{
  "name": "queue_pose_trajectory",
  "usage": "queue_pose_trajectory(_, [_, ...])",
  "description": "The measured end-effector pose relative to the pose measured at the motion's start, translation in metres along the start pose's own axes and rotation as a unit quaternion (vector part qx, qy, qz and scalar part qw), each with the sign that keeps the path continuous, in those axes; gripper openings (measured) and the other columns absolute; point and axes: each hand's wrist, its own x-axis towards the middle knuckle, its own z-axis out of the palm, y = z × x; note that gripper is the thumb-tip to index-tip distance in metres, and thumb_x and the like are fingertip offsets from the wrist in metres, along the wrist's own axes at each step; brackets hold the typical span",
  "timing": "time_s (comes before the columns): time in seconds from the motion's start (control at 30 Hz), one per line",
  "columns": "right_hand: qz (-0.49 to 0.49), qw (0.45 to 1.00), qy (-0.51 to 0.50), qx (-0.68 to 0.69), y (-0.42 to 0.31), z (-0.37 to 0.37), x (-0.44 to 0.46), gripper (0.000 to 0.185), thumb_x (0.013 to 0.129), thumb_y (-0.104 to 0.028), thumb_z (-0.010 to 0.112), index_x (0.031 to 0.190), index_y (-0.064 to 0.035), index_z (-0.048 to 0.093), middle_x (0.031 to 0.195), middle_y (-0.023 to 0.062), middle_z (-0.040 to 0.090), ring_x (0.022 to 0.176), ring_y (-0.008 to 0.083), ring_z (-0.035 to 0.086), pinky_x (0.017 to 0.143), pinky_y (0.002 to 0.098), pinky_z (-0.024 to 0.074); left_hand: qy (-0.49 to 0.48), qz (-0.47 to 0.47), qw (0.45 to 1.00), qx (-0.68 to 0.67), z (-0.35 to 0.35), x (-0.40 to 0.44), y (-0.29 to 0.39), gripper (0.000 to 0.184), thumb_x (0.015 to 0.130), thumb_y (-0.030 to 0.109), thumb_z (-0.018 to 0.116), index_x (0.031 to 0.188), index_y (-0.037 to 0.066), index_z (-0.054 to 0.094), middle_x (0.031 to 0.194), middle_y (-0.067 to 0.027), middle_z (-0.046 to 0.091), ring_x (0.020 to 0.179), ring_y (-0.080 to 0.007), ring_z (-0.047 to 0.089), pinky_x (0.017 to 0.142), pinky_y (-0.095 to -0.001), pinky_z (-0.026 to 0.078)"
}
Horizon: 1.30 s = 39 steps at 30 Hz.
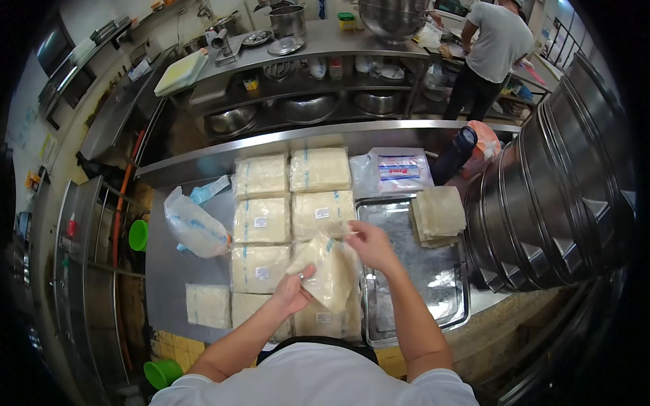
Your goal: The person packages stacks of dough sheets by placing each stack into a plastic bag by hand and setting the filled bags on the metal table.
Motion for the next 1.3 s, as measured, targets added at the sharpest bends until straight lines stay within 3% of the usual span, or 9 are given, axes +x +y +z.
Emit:
queue_pose_trajectory(0.13, [0.225, 0.939, 0.021, 0.259, 0.023, -0.022, -0.042, 0.049, 0.097, -0.020, 0.069, 0.138, 0.0038, 0.055, 0.120, 0.0140, 0.071, 0.099, 0.0216, 0.070, 0.085, 0.0363, 0.0563, 0.021, 0.000, 0.996, -0.086, 0.003, 0.003, 0.004, 0.053, 0.099, 0.018, 0.065, 0.147, 0.006, 0.046, 0.141, -0.0114, 0.060, 0.131, -0.0295, 0.057, 0.113, -0.0475, 0.046])
queue_pose_trajectory(0.23, [0.311, 0.778, -0.105, 0.536, 0.006, -0.010, -0.063, 0.048, 0.098, -0.017, 0.067, 0.140, 0.0029, 0.052, 0.125, 0.0142, 0.068, 0.098, 0.0231, 0.070, 0.087, 0.0375, 0.0567, -0.048, 0.026, 0.993, -0.107, 0.032, -0.009, 0.012, 0.051, 0.099, 0.016, 0.065, 0.145, 0.004, 0.048, 0.140, -0.0116, 0.061, 0.130, -0.0299, 0.058, 0.113, -0.0466, 0.045])
queue_pose_trajectory(0.33, [0.230, 0.826, -0.041, 0.513, -0.013, 0.003, -0.048, 0.038, 0.098, -0.011, 0.066, 0.133, 0.0027, 0.058, 0.121, 0.0132, 0.070, 0.096, 0.0217, 0.070, 0.084, 0.0370, 0.0569, -0.045, -0.001, 0.989, -0.139, 0.003, 0.013, 0.026, 0.046, 0.098, 0.012, 0.065, 0.141, 0.003, 0.050, 0.136, -0.0118, 0.062, 0.125, -0.0285, 0.061, 0.109, -0.0466, 0.049])
queue_pose_trajectory(0.43, [0.134, 0.929, 0.003, 0.346, -0.003, 0.010, -0.006, 0.033, 0.096, -0.007, 0.068, 0.127, 0.0041, 0.062, 0.114, 0.0128, 0.072, 0.094, 0.0196, 0.070, 0.084, 0.0365, 0.0568, 0.064, 0.090, 0.992, 0.065, -0.001, 0.038, 0.061, 0.024, 0.098, 0.007, 0.063, 0.122, 0.003, 0.062, 0.114, -0.0096, 0.070, 0.103, -0.0239, 0.070, 0.090, -0.0418, 0.059])
queue_pose_trajectory(0.83, [0.123, 0.988, 0.086, 0.026, 0.069, 0.038, 0.126, 0.029, 0.081, -0.011, 0.076, 0.105, 0.0048, 0.070, 0.088, 0.0090, 0.073, 0.073, 0.0162, 0.066, 0.067, 0.0325, 0.0524, 0.243, 0.170, 0.845, 0.445, -0.020, 0.124, 0.101, 0.025, 0.086, 0.019, 0.081, 0.077, 0.003, 0.064, 0.071, -0.0044, 0.062, 0.062, -0.0143, 0.060, 0.048, -0.0308, 0.053])
queue_pose_trajectory(0.93, [0.112, 0.988, 0.084, -0.059, 0.036, 0.032, 0.106, 0.033, 0.083, -0.010, 0.075, 0.111, 0.0037, 0.068, 0.108, 0.0157, 0.072, 0.091, 0.0238, 0.068, 0.079, 0.0362, 0.0537, 0.253, 0.151, 0.823, 0.486, -0.021, 0.117, 0.102, 0.028, 0.084, 0.021, 0.082, 0.077, 0.003, 0.063, 0.070, -0.0068, 0.063, 0.060, -0.0167, 0.061, 0.054, -0.0337, 0.054])
queue_pose_trajectory(1.03, [-0.073, 0.927, 0.157, -0.334, 0.011, 0.049, 0.078, 0.051, 0.088, -0.018, 0.071, 0.133, 0.0016, 0.058, 0.142, 0.0240, 0.055, 0.126, 0.0368, 0.056, 0.104, 0.0448, 0.0463, 0.277, 0.168, 0.770, 0.550, -0.025, 0.117, 0.097, 0.031, 0.082, 0.026, 0.083, 0.081, 0.002, 0.065, 0.075, -0.0109, 0.068, 0.066, -0.0238, 0.066, 0.065, -0.0390, 0.056])
queue_pose_trajectory(1.13, [-0.110, 0.895, 0.003, -0.433, 0.012, 0.066, 0.055, 0.064, 0.095, -0.029, 0.064, 0.151, -0.0068, 0.042, 0.163, 0.0212, 0.030, 0.148, 0.0467, 0.028, 0.120, 0.0544, 0.0272, 0.297, 0.220, 0.696, 0.615, -0.019, 0.107, 0.094, 0.034, 0.082, 0.030, 0.082, 0.091, 0.001, 0.067, 0.084, -0.0153, 0.072, 0.078, -0.0308, 0.070, 0.076, -0.0425, 0.055])
queue_pose_trajectory(1.3, [-0.117, 0.887, 0.021, -0.447, 0.028, 0.075, 0.039, 0.069, 0.100, -0.041, 0.055, 0.155, -0.0030, 0.037, 0.165, 0.0213, 0.025, 0.152, 0.0463, 0.021, 0.121, 0.0596, 0.0230, 0.261, 0.307, 0.669, 0.624, -0.023, 0.060, 0.089, 0.035, 0.087, 0.028, 0.077, 0.108, 0.001, 0.067, 0.091, -0.0154, 0.074, 0.085, -0.0326, 0.071, 0.078, -0.0427, 0.055])
